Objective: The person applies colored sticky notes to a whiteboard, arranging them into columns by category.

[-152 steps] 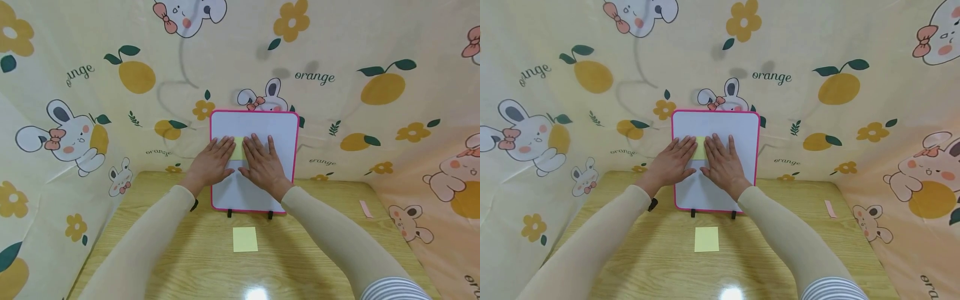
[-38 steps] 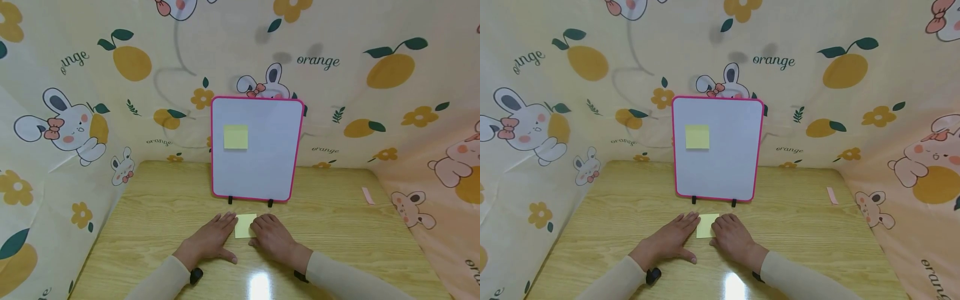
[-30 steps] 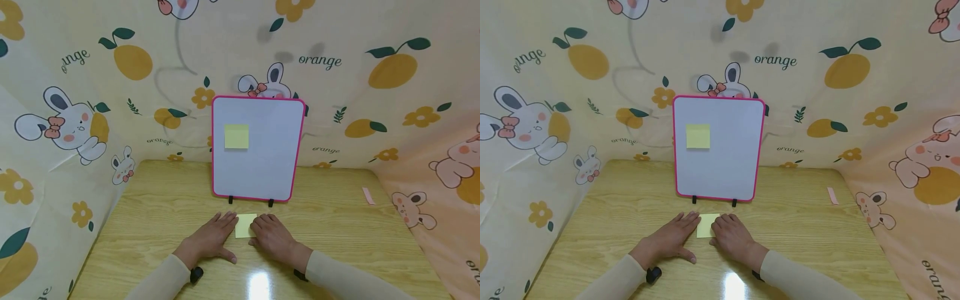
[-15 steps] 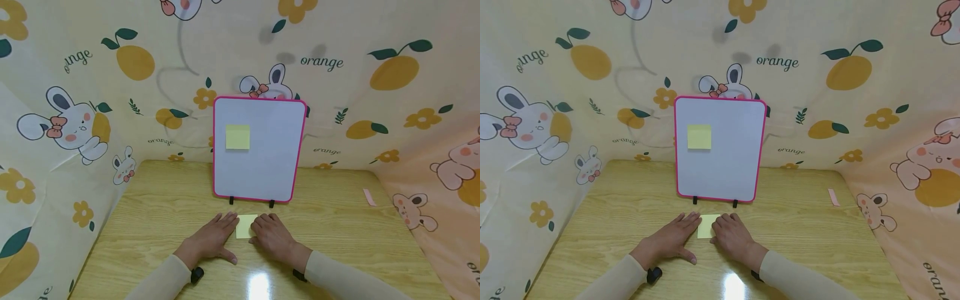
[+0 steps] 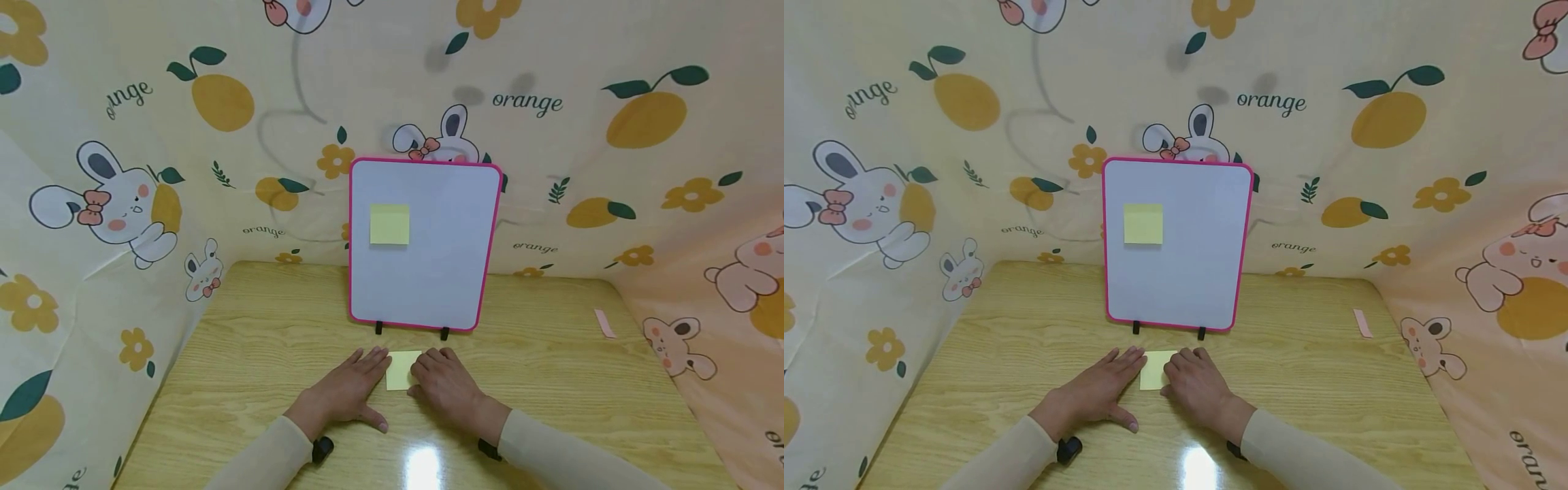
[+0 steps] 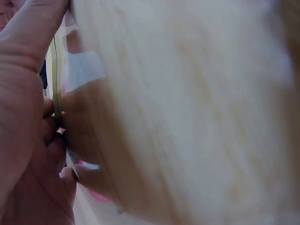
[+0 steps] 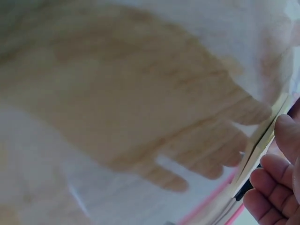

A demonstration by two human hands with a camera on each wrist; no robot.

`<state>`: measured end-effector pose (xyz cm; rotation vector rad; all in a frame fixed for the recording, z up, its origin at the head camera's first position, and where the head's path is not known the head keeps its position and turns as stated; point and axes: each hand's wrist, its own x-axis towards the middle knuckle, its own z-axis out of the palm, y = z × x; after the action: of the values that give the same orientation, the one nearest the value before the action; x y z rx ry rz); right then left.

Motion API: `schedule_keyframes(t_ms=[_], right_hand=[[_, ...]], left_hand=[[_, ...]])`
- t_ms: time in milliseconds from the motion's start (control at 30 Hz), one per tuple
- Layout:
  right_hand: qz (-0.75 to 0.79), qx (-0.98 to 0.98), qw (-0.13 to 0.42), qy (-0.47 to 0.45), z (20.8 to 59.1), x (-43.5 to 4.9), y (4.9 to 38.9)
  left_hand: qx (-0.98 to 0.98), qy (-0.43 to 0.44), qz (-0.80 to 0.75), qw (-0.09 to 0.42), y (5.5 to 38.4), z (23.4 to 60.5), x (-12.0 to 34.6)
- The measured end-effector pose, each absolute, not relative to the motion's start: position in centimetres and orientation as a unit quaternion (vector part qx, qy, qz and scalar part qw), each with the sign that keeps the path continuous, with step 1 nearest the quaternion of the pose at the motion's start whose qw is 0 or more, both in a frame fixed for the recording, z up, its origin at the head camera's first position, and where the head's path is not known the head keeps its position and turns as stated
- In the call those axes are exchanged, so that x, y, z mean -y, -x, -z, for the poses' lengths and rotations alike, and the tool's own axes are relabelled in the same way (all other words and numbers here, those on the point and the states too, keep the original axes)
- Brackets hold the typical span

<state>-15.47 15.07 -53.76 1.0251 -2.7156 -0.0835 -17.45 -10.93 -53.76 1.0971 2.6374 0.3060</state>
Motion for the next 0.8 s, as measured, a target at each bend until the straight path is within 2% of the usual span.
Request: schedule_keyframes(t_ms=[167, 500, 800], right_hand=[[0.024, 0.931, 0.11, -0.348, 53.28, -15.09, 15.53], [0.09, 0.893, 0.194, -0.397, 53.69, -15.38, 16.03], [0.106, 0.889, 0.189, -0.403, 53.88, -15.24, 16.13]], left_hand=[[-0.91, -0.379, -0.103, 0.136, 17.52, 53.78, 10.94], [-0.909, -0.378, -0.108, 0.138, 17.44, 53.54, 10.83], [-0.91, -0.375, -0.111, 0.14, 17.43, 53.58, 10.82]])
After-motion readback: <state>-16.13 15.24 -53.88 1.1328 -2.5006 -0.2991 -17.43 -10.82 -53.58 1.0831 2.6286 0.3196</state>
